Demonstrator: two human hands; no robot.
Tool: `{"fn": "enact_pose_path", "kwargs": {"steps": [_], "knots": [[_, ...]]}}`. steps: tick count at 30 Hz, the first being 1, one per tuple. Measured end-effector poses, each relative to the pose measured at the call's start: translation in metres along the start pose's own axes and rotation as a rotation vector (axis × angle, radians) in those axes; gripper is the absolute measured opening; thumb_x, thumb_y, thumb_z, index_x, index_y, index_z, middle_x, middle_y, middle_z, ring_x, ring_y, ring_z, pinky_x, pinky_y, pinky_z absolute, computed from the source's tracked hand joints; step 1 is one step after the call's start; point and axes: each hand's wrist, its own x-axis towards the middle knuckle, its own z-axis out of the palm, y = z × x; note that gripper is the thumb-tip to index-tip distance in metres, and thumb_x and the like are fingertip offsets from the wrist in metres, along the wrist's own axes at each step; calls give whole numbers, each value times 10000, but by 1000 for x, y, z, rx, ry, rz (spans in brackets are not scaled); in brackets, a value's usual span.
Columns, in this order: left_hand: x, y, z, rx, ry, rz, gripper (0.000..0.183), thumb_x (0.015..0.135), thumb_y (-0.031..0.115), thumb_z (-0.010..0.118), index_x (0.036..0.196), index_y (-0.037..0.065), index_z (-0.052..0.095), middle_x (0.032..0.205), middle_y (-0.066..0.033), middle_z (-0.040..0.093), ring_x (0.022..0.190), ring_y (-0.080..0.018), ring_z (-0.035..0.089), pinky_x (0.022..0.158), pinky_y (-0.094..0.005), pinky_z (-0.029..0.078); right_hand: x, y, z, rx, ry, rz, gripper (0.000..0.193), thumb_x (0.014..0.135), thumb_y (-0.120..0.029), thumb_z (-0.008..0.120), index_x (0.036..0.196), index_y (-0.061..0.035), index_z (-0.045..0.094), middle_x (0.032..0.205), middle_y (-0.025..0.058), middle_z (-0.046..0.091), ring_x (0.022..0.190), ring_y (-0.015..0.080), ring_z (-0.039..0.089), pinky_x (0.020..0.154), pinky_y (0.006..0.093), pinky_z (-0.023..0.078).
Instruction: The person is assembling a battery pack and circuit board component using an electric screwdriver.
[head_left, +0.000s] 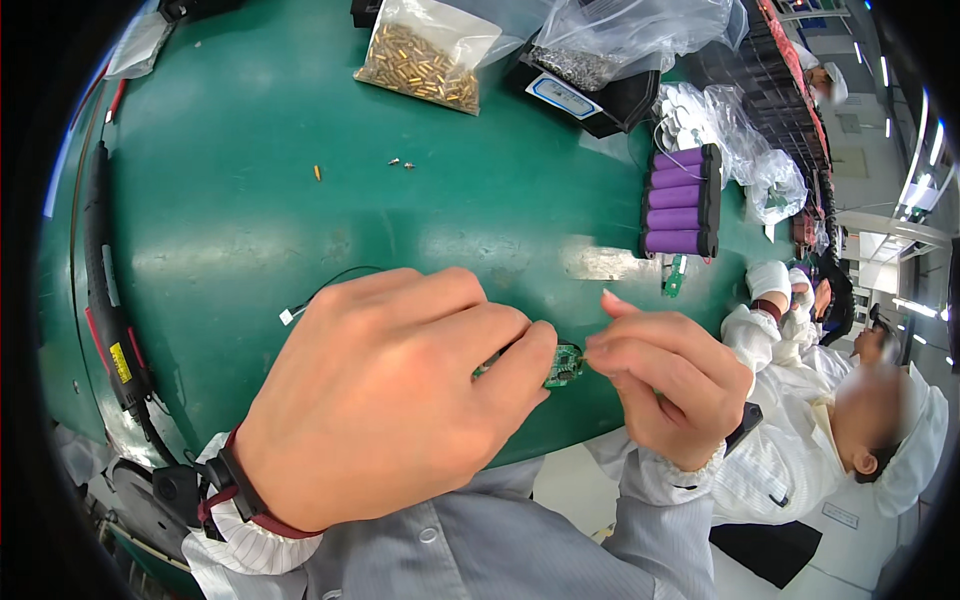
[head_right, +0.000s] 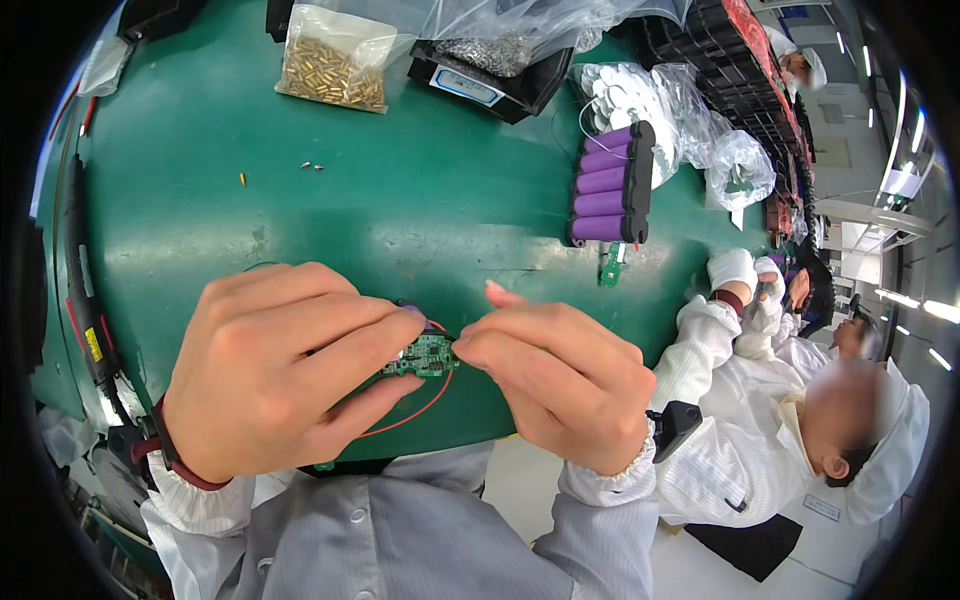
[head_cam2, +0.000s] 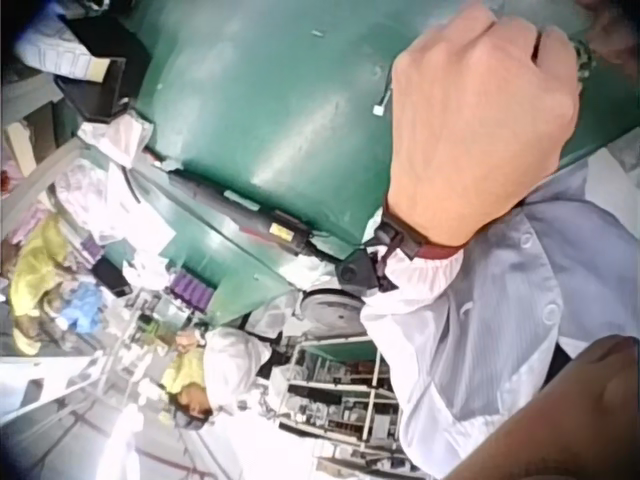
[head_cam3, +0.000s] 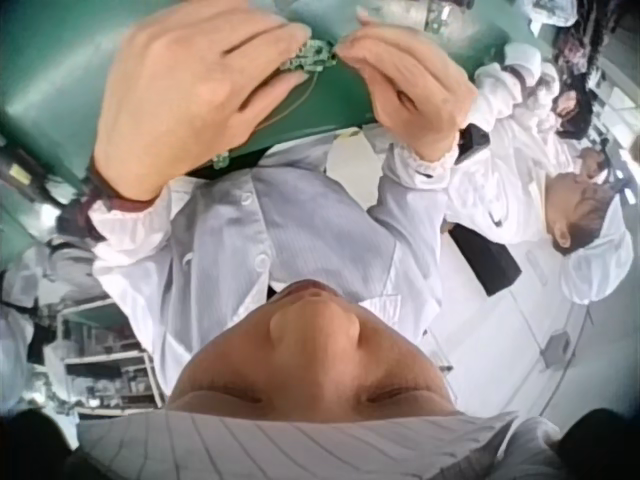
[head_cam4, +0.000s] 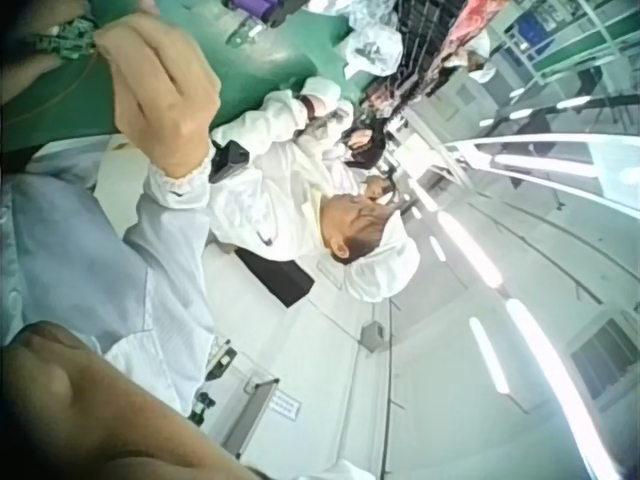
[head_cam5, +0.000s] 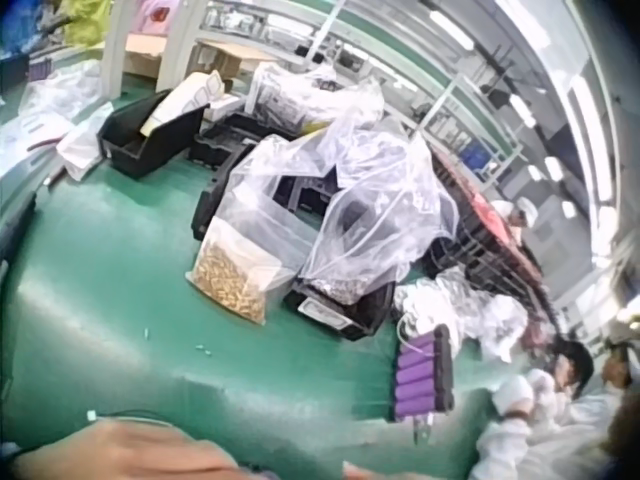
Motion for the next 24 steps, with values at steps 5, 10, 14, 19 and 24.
{"fn": "enact_pose_path", "kwargs": {"steps": [5,10,14,19,24], "knots": [[0,0,-1,-6,-10,6,356,654,137,871,974,36,752,913,-50,743,735,-219,682,575,-343,547,2,-4,-2,-139,-49,-80,233,714,90,771,936,50,712,900,135,722,798,254,717,885,437,664],[0,-1,-1,1,-24,20,350,647,124,866,965,34,750,908,-54,743,742,-223,682,575,-343,549,11,-14,-9,-296,-173,-198,205,733,6,736,921,71,684,917,147,684,826,276,710,895,459,652],[0,-4,2,-7,-2,15,349,640,120,866,961,47,752,908,-39,746,739,-218,678,568,-343,545,20,-18,-14,-325,-297,-166,212,745,-17,729,935,59,672,919,135,658,816,265,688,905,453,645],[-1,-2,2,-4,7,-5,333,640,123,870,945,67,750,902,-17,744,742,-208,671,561,-342,538,25,-21,-18,-359,-333,-168,227,735,-21,734,942,49,670,919,126,648,797,254,677,905,439,643],[-3,-4,2,17,-16,-3,295,668,157,872,917,87,730,852,7,715,751,-196,658,550,-346,518,29,-26,-19,-420,-369,-222,246,718,-13,733,948,53,675,912,130,654,803,260,684,902,439,645]]}}
